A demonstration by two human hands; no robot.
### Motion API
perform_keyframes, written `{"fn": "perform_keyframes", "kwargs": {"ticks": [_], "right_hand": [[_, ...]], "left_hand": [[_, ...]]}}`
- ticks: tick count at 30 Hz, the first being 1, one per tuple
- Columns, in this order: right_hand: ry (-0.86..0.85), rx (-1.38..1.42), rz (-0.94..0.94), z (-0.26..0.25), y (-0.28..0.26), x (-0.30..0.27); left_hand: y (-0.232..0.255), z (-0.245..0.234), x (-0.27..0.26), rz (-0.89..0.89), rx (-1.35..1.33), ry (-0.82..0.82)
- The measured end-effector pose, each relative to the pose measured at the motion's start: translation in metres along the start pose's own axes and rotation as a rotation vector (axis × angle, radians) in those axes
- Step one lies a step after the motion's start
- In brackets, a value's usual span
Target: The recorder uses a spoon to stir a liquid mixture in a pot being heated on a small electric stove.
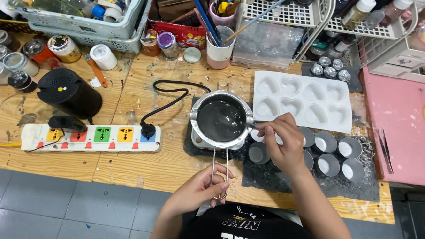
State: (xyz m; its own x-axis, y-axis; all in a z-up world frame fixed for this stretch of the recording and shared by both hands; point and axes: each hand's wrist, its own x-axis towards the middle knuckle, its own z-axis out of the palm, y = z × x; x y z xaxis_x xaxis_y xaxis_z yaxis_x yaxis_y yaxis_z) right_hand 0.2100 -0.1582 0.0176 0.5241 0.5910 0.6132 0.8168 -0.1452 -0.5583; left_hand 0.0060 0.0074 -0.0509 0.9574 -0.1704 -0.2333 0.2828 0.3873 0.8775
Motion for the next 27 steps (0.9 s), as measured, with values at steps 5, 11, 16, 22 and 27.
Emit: {"fn": "perform_keyframes", "kwargs": {"ticks": [5, 11, 16, 22, 27], "right_hand": [[0.044, 0.416, 0.369, 0.023, 0.013, -0.021], [0.128, 0.620, 0.615, 0.029, 0.036, -0.034], [0.133, 0.590, 0.646, 0.022, 0.031, -0.028], [0.203, 0.477, 0.361, 0.000, 0.004, -0.004], [0.023, -0.196, -0.112, -0.010, -0.014, 0.023]], "left_hand": [[0.002, 0.000, -0.001, 0.002, 0.018, 0.000], [0.005, -0.002, -0.004, 0.017, 0.026, -0.009], [0.007, -0.006, -0.006, 0.020, 0.035, -0.023], [0.019, -0.010, -0.015, -0.017, 0.021, -0.012], [0.023, -0.017, -0.026, 0.008, 0.079, 0.140]]}}
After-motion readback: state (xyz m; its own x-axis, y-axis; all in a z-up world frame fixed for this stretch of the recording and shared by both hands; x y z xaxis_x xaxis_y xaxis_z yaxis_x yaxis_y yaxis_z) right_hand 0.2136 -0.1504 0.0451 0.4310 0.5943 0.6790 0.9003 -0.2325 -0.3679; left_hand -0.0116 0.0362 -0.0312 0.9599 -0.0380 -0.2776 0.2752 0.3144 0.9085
